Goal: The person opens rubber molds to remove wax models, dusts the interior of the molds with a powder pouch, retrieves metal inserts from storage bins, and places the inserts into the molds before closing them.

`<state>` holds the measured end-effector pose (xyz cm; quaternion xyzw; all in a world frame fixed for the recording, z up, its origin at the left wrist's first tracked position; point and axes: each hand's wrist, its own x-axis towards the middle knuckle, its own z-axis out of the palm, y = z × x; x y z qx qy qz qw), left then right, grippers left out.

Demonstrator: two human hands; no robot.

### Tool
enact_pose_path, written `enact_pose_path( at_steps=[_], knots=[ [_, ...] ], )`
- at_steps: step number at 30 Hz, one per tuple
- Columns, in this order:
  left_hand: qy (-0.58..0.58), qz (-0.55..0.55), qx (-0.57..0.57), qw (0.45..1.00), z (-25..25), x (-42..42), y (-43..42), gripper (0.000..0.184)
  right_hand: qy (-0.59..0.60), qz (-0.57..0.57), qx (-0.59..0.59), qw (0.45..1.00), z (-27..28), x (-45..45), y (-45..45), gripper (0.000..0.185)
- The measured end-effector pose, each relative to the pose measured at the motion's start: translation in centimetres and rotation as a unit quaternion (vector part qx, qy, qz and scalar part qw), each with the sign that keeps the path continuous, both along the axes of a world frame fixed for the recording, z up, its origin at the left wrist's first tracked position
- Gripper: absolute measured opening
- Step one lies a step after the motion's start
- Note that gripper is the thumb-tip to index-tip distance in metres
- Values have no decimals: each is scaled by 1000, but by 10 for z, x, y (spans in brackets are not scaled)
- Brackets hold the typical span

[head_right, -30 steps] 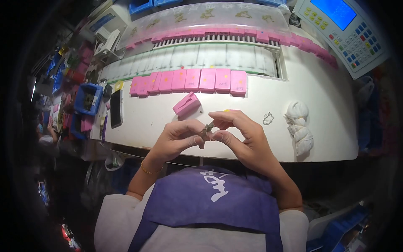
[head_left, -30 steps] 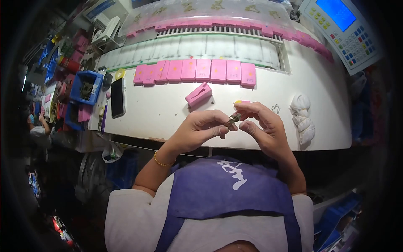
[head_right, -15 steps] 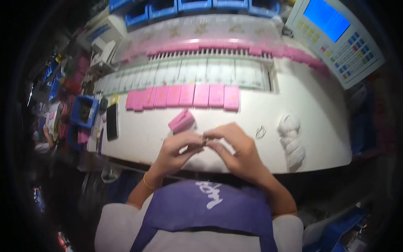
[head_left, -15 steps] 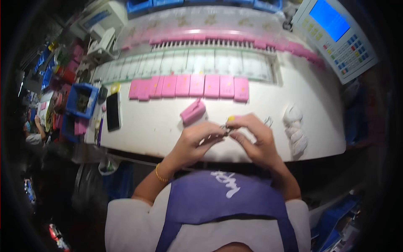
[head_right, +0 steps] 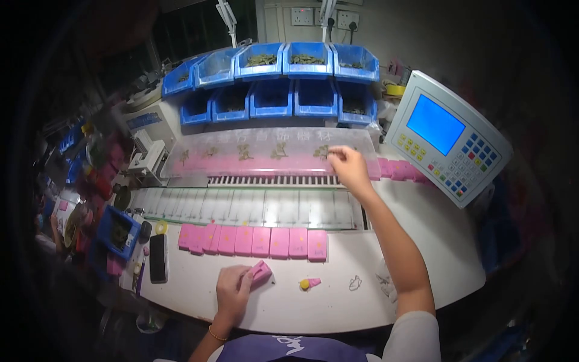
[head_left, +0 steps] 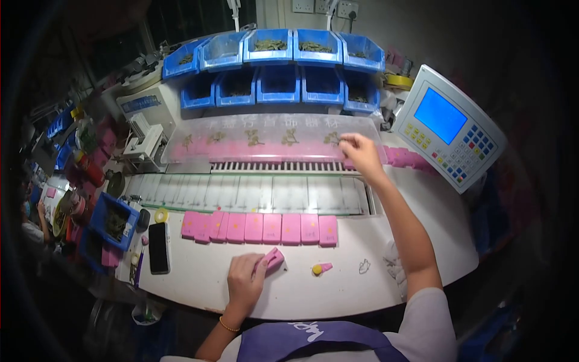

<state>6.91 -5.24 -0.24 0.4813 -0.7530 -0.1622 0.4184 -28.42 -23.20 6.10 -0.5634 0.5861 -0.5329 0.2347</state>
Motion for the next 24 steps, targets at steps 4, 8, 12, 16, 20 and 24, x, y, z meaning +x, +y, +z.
enact_pose_path(
  at_steps=[4,8,12,16,20,24],
  knots=[
    [13,-18,88,996,1,2,2,16,-63,-44,-43,996,22,-22,-110,26],
    [19,-38,125,991,12,5,-2,18,-38,-141,-8,989,59,-11,-155,28],
    [8,-60,187,980,14,11,-1,21,3,-142,26,989,70,-9,-174,29],
    [12,-90,181,979,14,8,4,26,-10,-129,38,991,72,-13,-186,32],
    [-42,-123,139,982,13,8,6,29,9,-110,39,993,73,-18,-191,44],
    [-59,-126,125,982,10,7,7,30,26,-43,53,997,72,-10,-175,73]
  ],
)
